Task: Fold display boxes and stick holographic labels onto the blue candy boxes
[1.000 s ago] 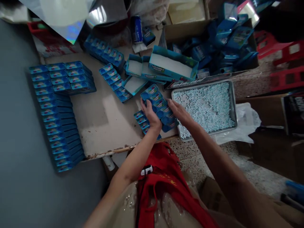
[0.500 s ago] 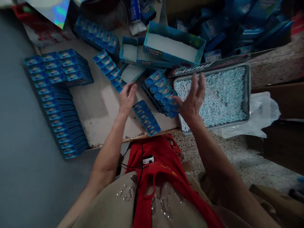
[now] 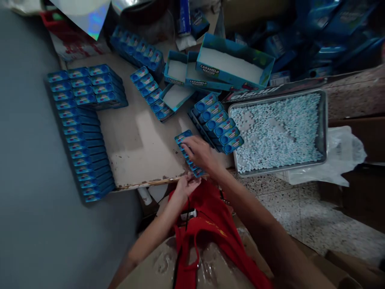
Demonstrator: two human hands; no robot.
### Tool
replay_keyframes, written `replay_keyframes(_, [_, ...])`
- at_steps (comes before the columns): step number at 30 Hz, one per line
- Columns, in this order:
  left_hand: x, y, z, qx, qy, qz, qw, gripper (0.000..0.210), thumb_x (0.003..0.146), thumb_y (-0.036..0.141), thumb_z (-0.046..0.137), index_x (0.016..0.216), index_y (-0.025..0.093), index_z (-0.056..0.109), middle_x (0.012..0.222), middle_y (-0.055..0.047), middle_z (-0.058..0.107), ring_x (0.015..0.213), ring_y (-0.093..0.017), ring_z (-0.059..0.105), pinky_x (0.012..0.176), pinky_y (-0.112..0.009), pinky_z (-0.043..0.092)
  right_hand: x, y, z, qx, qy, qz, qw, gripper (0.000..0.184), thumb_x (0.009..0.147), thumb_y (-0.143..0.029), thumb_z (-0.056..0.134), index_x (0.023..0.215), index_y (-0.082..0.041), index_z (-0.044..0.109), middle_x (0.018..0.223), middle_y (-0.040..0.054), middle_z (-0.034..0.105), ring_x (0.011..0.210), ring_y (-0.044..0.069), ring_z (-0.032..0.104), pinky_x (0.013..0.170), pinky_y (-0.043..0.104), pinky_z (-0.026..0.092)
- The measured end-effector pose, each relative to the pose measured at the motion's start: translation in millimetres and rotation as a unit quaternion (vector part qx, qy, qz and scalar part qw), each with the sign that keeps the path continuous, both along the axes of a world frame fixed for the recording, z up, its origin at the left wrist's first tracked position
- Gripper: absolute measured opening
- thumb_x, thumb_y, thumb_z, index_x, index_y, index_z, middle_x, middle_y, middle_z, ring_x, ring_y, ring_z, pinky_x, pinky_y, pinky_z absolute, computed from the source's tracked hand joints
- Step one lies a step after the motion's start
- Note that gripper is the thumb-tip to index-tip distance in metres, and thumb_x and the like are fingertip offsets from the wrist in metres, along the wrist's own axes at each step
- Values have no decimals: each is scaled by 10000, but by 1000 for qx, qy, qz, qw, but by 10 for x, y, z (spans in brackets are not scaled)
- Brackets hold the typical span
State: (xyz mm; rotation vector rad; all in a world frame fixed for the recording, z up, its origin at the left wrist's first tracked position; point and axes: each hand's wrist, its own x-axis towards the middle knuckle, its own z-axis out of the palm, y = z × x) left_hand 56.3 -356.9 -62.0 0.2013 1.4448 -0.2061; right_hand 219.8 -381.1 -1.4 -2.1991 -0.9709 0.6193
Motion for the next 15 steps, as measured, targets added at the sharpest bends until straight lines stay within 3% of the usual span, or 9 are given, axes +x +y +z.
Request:
replay_keyframes(3, [-67,-217,12,-52,4,21,998,321,673,-85,487,820,184,584,847,-66,702,798,-197,725,903,-360,622,406,669,-49,-113,2,92,989,386,974,-492,697,1187,-174,745,1291,180,730,1285,332,631,1142,475,454])
replay_keyframes(5, [-59,-291,7,-85,2,45,995,373,629,-102,460,815,197,584,867,-61,707,834,-196,734,916,-334,619,583,937,-112,-252,50,143,956,538,863,-648,771,963,-120,787,1186,228,763,1217,374,682,1091,470,487])
replay_keyframes(7, [-11,-314,-7,-106,4,64,992,412,594,-107,454,825,204,595,876,-62,709,862,-204,740,924,-328,618,677,1057,-148,-350,91,190,913,661,801,-770,727,775,-112,775,1078,220,789,1151,349,729,1030,394,510])
replay_keyframes(9, [72,-290,-15,-109,0,75,991,451,570,-101,461,857,211,617,899,-56,720,904,-218,744,945,-347,617,697,1084,-135,-376,90,225,894,678,721,-802,762,750,-125,782,1060,196,803,1113,337,748,979,363,529])
replay_keyframes(12, [197,-208,25,-75,-10,83,994,500,557,-55,475,923,241,644,920,-18,736,973,-236,739,978,-403,616,622,1081,-44,-374,58,260,888,640,647,-707,900,928,-137,827,1133,192,803,1081,377,752,921,407,572])
replay_keyframes(15, [193,-95,156,-30,-45,36,998,520,544,8,508,981,244,665,884,-5,740,979,-253,734,993,-443,610,483,1083,107,-383,28,260,886,575,784,-570,859,1120,-106,808,1214,218,777,1139,377,740,903,396,580])
